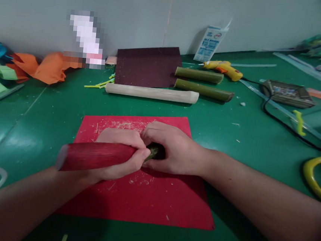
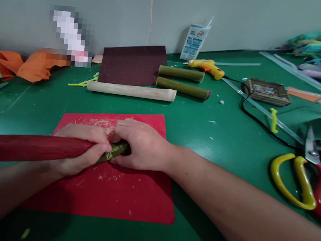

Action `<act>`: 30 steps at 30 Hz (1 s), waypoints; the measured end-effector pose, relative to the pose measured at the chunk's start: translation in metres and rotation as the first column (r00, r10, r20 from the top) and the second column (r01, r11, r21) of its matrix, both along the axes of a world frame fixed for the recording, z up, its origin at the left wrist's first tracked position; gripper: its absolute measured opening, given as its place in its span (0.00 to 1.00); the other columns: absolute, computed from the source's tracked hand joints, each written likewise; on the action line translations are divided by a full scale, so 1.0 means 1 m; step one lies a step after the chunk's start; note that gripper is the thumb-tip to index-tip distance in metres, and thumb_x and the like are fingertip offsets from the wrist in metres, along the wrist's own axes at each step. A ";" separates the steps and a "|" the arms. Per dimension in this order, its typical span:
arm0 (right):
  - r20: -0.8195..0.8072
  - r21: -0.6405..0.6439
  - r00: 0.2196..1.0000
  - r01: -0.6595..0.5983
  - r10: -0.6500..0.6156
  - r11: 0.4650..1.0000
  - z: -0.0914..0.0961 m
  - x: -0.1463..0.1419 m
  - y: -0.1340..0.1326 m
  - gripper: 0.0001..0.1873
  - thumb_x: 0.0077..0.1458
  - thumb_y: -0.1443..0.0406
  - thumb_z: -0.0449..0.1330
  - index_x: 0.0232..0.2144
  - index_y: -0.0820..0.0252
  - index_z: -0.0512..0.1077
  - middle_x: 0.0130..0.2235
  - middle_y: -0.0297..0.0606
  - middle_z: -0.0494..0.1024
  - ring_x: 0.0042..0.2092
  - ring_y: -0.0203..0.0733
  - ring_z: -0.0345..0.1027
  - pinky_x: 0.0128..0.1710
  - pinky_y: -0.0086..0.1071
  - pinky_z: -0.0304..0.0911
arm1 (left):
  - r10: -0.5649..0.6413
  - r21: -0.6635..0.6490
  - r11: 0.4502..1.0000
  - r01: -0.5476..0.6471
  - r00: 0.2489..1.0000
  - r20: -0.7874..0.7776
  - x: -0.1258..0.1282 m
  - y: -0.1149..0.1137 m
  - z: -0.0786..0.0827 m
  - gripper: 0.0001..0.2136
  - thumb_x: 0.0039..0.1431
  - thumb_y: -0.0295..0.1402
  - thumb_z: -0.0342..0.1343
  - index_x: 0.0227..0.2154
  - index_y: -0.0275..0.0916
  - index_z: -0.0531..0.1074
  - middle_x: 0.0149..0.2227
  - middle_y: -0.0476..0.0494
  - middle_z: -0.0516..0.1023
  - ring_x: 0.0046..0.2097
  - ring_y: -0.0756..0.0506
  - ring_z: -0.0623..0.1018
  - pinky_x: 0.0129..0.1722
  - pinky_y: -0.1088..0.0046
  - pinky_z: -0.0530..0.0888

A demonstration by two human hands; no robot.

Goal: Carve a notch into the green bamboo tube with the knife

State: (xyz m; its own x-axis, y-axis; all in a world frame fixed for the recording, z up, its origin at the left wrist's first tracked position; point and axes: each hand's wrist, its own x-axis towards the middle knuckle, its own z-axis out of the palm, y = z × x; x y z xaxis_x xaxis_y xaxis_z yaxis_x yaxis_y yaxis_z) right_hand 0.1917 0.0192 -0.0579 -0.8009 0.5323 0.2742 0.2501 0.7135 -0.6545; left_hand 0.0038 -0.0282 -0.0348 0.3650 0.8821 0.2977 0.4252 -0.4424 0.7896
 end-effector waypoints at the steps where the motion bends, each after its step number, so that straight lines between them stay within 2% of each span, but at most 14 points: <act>1: 0.003 0.003 1.000 0.004 -0.004 1.000 0.000 0.000 0.000 0.12 0.48 0.66 0.66 0.29 0.58 0.64 0.32 0.32 0.71 0.35 0.37 0.61 0.34 0.32 0.55 | 0.005 0.014 1.000 -0.005 1.000 -0.015 0.000 0.000 0.000 0.09 0.54 0.30 0.55 0.20 0.39 0.73 0.21 0.51 0.76 0.24 0.53 0.74 0.25 0.79 0.69; 6: 0.016 -0.014 1.000 0.005 -0.005 1.000 0.001 0.001 0.000 0.11 0.48 0.66 0.66 0.32 0.59 0.67 0.34 0.34 0.73 0.38 0.39 0.63 0.36 0.33 0.56 | 0.025 0.080 0.997 -0.016 0.993 -0.115 0.000 0.000 0.001 0.10 0.54 0.30 0.52 0.19 0.39 0.72 0.19 0.52 0.75 0.21 0.53 0.72 0.21 0.78 0.65; 12: 0.028 -0.043 1.000 -0.001 0.002 0.999 0.001 0.000 0.000 0.10 0.48 0.66 0.67 0.32 0.59 0.68 0.35 0.35 0.73 0.38 0.39 0.64 0.37 0.33 0.57 | 0.048 0.061 0.997 -0.045 0.998 -0.044 -0.004 -0.004 0.003 0.10 0.56 0.28 0.53 0.21 0.38 0.72 0.20 0.53 0.75 0.23 0.54 0.73 0.22 0.81 0.68; 16: 0.021 -0.039 1.000 0.004 -0.003 0.999 0.000 0.000 0.001 0.11 0.47 0.66 0.67 0.29 0.59 0.66 0.34 0.33 0.73 0.37 0.38 0.63 0.36 0.32 0.56 | 0.017 0.031 0.999 -0.017 1.000 0.005 -0.005 -0.001 0.003 0.07 0.56 0.27 0.55 0.24 0.39 0.74 0.24 0.53 0.77 0.25 0.54 0.75 0.26 0.82 0.71; 20: 0.010 -0.030 1.000 0.002 -0.002 1.000 0.000 0.000 0.000 0.13 0.47 0.66 0.67 0.29 0.59 0.65 0.33 0.32 0.72 0.36 0.37 0.62 0.35 0.31 0.55 | -0.011 0.027 1.000 0.012 1.000 -0.019 -0.005 0.001 0.002 0.07 0.55 0.28 0.55 0.23 0.40 0.74 0.23 0.53 0.77 0.25 0.54 0.75 0.25 0.81 0.71; 25: 0.009 -0.020 1.000 0.001 -0.001 1.000 -0.001 0.001 0.000 0.13 0.47 0.66 0.67 0.29 0.59 0.65 0.32 0.31 0.70 0.35 0.36 0.61 0.34 0.31 0.54 | 0.003 0.077 0.997 -0.005 1.000 0.026 -0.002 0.000 -0.004 0.07 0.55 0.30 0.56 0.22 0.40 0.74 0.22 0.52 0.78 0.24 0.52 0.75 0.26 0.78 0.72; 30: 0.014 -0.016 1.000 0.013 -0.013 1.000 -0.001 0.000 0.000 0.12 0.48 0.66 0.67 0.28 0.59 0.64 0.32 0.31 0.70 0.35 0.36 0.61 0.34 0.31 0.54 | 0.004 0.016 1.000 -0.004 1.000 0.021 0.000 0.001 -0.002 0.08 0.54 0.30 0.56 0.21 0.39 0.74 0.22 0.51 0.78 0.24 0.52 0.75 0.25 0.79 0.71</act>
State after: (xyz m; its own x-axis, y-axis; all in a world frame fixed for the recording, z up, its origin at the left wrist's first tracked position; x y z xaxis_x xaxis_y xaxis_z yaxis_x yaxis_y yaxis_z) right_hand 0.1912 0.0189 -0.0589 -0.7973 0.5472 0.2545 0.2683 0.6992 -0.6627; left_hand 0.0039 -0.0277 -0.0364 0.3548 0.8788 0.3191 0.4103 -0.4530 0.7915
